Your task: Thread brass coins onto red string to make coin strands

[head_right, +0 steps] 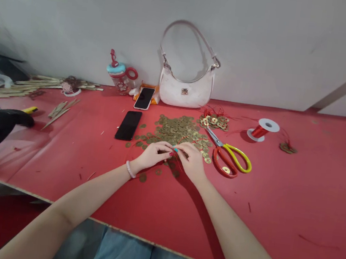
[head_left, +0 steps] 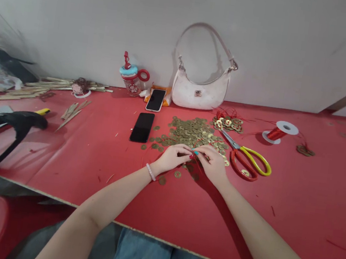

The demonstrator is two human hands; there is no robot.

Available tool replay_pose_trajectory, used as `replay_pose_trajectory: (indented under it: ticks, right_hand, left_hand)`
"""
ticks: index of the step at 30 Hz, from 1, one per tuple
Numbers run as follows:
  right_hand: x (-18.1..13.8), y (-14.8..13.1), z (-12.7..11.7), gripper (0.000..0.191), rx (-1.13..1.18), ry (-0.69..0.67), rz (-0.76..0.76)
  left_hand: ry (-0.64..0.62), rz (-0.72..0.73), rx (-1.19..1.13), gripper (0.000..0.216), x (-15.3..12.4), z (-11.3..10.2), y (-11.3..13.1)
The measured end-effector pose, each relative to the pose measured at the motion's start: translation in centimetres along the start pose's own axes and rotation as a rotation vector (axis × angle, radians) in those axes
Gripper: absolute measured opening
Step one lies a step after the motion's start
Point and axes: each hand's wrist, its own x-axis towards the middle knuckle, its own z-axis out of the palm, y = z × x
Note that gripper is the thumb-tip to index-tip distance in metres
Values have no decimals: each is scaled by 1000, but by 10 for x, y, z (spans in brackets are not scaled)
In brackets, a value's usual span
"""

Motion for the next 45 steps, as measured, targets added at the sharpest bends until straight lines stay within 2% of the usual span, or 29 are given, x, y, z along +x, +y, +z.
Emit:
replay_pose_trajectory:
  ticks: [5, 12, 19, 23, 27, 30, 33, 45]
  right_hand:
    - [0, 2, 0, 15, -16, 12, 2]
    - [1, 2, -1, 14, -33, 42, 21]
    - [1, 3, 2, 13, -70, 61, 68]
    - [3, 4, 2, 13, -54, 50, 51]
    - [2, 0, -1, 15, 37, 114, -29]
    - [0, -5, -3, 9, 57, 58, -119]
    - [-1, -9, -3, 2, -16, 0, -158]
    - [-1, -12, 1, 10, -35, 0, -151]
  left_hand:
    - [-29, 17, 30, 14, -1, 0, 1]
    - [-111, 114, 22, 14, -2, 2, 0]
    - [-134, 107, 9, 14, -2, 1, 2]
    - [-81, 102, -7, 13, -1, 0, 2]
    - [21, 104, -9, 12, -1, -1, 1]
    - [69, 77, -35, 13, -1, -1, -1]
    - [67, 71, -61, 11, -1, -1, 0]
    - [59, 5, -73, 7, -1, 0, 2]
